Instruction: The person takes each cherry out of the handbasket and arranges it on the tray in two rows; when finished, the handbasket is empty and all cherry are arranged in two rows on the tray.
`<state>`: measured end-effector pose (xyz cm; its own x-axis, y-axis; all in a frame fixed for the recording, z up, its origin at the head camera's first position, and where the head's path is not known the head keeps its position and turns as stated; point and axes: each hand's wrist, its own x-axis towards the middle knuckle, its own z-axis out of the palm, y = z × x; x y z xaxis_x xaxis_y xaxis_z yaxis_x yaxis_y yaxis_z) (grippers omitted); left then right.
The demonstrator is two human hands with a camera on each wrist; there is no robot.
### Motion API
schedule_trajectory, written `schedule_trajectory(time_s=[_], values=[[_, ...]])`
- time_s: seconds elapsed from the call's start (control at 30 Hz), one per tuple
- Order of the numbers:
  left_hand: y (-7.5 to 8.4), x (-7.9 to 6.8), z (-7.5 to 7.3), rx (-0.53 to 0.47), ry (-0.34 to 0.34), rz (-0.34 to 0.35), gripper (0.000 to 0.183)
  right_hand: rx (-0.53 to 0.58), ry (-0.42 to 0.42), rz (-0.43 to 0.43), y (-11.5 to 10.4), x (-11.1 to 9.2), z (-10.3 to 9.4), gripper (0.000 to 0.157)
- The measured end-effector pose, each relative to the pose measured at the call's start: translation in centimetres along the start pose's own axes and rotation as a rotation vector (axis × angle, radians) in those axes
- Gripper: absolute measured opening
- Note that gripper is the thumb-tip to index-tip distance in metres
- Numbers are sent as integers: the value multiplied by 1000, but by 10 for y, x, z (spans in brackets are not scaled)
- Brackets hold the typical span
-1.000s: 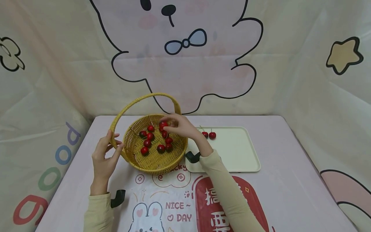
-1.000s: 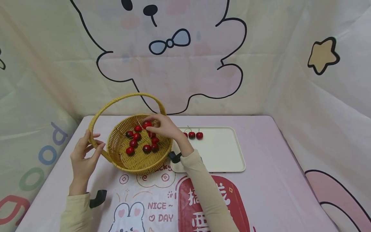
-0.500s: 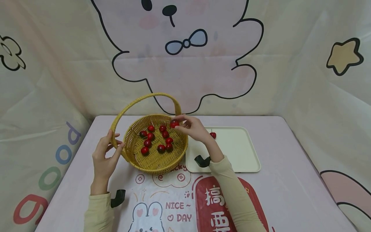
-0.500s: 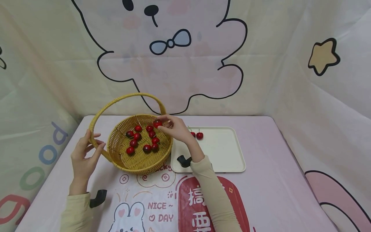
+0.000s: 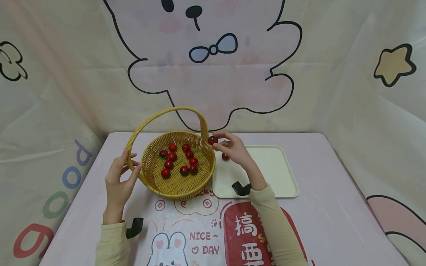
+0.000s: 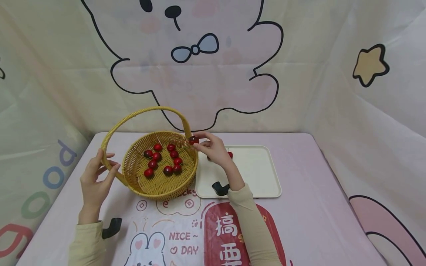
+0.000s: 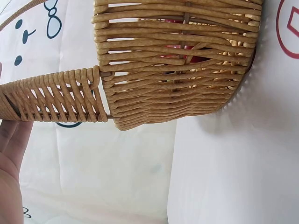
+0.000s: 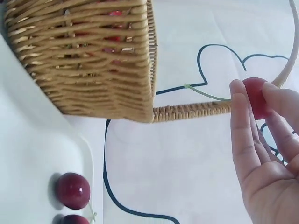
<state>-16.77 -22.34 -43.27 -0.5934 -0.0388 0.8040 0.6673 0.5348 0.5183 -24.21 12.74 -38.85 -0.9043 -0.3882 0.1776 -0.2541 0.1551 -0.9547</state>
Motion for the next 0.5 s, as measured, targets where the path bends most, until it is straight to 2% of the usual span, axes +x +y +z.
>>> schedule_trajectory(time_s=[0.3,0.5], values=[[-3,-1,0,-8,1,8,66,-52,57,2,28,-8,-18,41],[-2,0,0,-8,-4,3,64,-68,91,-4,37,-16,-30,37]])
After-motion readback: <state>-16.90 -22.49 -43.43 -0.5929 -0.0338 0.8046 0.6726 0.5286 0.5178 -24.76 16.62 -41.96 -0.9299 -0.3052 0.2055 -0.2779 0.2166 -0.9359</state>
